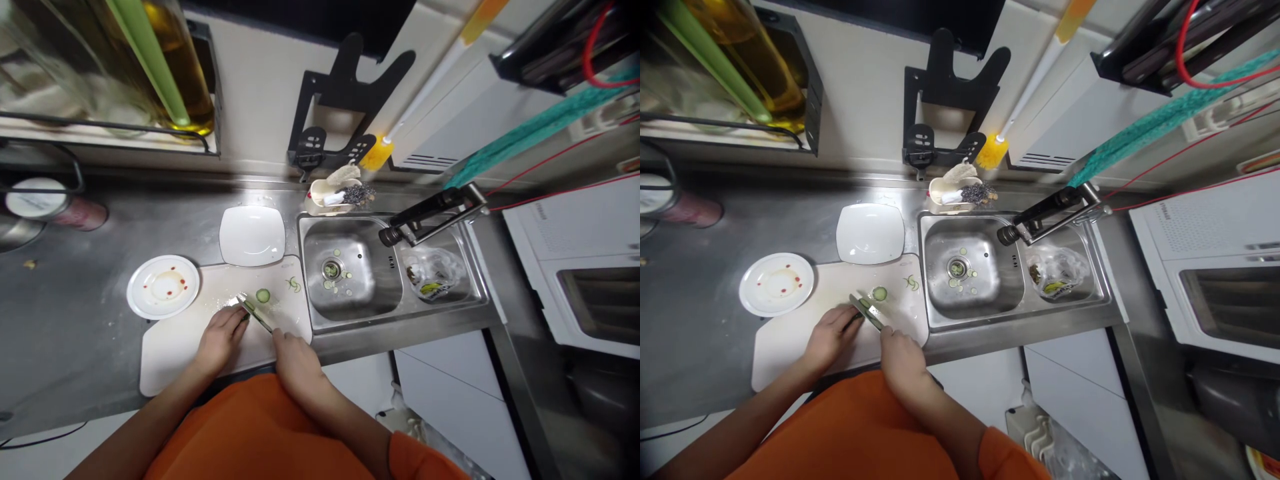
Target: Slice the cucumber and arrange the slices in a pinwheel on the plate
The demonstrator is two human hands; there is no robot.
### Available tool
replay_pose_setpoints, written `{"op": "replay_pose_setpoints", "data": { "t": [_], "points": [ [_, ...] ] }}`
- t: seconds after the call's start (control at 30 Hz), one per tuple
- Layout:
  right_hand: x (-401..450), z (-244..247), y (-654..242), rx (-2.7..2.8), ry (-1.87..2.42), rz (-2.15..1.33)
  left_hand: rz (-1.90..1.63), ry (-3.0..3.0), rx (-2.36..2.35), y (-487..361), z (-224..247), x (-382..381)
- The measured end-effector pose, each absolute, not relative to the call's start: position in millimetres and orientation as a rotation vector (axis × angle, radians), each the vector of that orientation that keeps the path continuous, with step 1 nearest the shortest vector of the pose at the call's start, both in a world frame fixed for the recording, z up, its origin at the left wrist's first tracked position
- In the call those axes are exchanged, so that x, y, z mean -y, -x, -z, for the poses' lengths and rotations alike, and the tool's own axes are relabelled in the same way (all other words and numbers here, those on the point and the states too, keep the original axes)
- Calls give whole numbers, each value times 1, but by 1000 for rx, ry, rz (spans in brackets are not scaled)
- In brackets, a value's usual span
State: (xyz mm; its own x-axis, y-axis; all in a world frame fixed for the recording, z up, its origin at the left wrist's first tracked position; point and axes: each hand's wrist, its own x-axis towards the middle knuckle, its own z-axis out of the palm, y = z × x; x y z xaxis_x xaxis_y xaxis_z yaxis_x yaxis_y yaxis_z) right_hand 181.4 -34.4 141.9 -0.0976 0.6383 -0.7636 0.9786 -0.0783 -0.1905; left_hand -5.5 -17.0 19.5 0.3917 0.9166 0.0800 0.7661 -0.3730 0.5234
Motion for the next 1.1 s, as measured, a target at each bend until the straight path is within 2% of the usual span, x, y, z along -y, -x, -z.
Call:
{"op": "replay_pose_setpoints", "data": {
  "t": [0.7,1.1],
  "points": [
    [22,-93,-164,-1886,-1815,1021,-538,-2208,-1442,5,-20,17],
    [24,-113,-187,-1859,-1830,1034,-563,-2196,-1431,6,-22,19]
  ]
}}
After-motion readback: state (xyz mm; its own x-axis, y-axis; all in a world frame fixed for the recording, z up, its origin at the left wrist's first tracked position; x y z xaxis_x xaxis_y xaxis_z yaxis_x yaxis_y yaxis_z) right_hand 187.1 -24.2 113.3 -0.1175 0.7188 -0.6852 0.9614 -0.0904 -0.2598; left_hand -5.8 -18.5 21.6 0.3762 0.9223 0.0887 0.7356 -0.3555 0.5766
